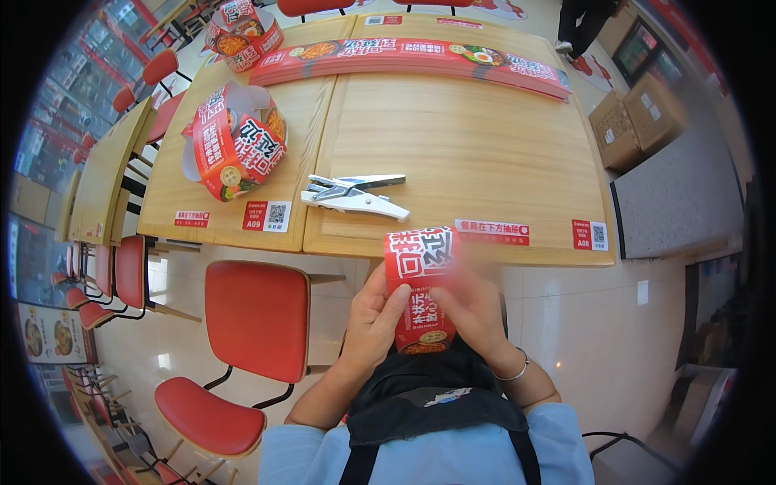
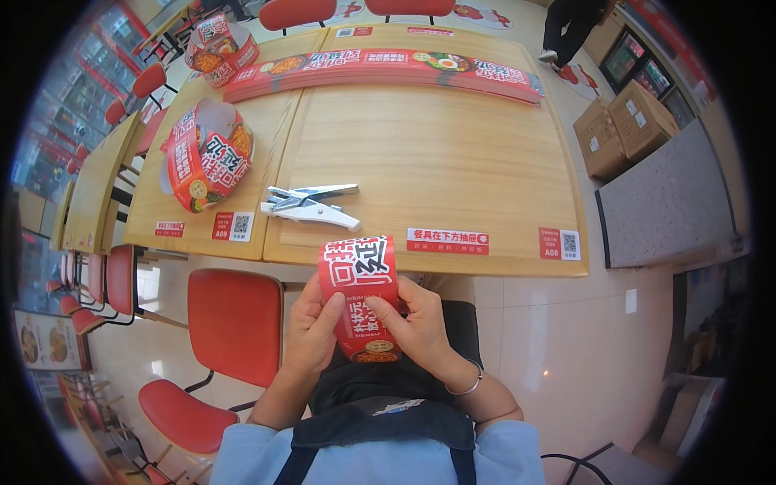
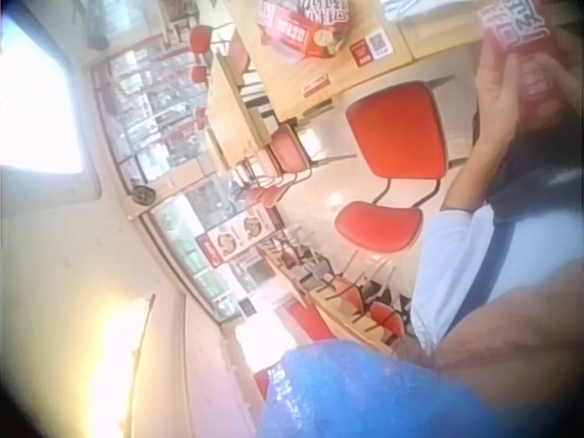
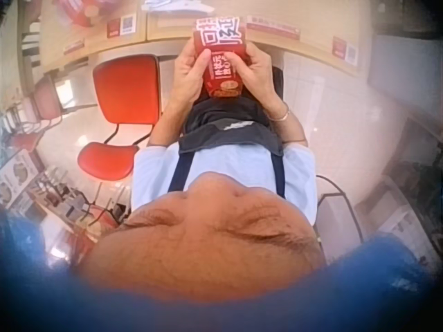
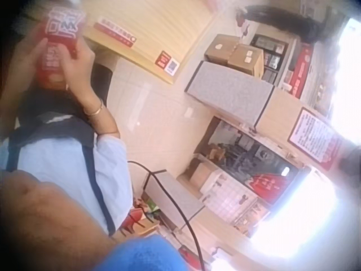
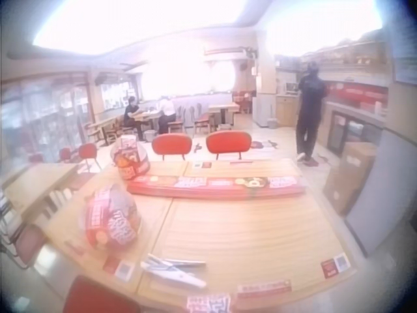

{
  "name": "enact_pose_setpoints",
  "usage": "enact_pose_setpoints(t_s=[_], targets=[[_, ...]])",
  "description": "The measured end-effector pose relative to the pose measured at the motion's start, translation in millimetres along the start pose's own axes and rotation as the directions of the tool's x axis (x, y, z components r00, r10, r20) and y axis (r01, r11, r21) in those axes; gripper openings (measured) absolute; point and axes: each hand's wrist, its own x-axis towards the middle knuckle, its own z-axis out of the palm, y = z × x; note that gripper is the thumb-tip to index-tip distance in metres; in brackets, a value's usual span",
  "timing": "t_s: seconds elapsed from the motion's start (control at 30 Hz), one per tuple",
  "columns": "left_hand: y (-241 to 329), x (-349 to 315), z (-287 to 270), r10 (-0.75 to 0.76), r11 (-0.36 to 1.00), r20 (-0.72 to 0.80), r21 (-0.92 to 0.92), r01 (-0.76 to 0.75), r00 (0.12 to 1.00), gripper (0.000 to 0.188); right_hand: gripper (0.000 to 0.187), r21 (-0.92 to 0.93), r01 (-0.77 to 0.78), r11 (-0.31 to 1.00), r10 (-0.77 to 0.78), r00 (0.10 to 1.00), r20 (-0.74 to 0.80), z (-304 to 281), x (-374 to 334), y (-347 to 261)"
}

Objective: The person repeatedly forms flat printed paper strips into circular shapes and secures the ends with a handheld stapler. They handle multiple identical strips one at a time, placing each finished circle on the table.

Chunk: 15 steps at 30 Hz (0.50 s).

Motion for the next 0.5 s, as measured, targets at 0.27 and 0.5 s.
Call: enact_pose_setpoints(t_s=[0.27, 0.5], targets=[[-0.6, 0.8, -1.7, -0.008, 1.0, 0.003, -0.009, 0.009, 1.0, 0.042, 0.022, -0.01, 0.011, 1.0, -0.011, 1.0, -0.001, 1.5, 1.0, 0.3], [-2.3, 1.0, -3.4, 0.001, 1.0, 0.005, 0.028, -0.001, 1.0, 0.043, 0.022, -0.011, 0.008, 1.0, -0.008, 1.0, 0.001, 2.2, 1.3, 0.2]])
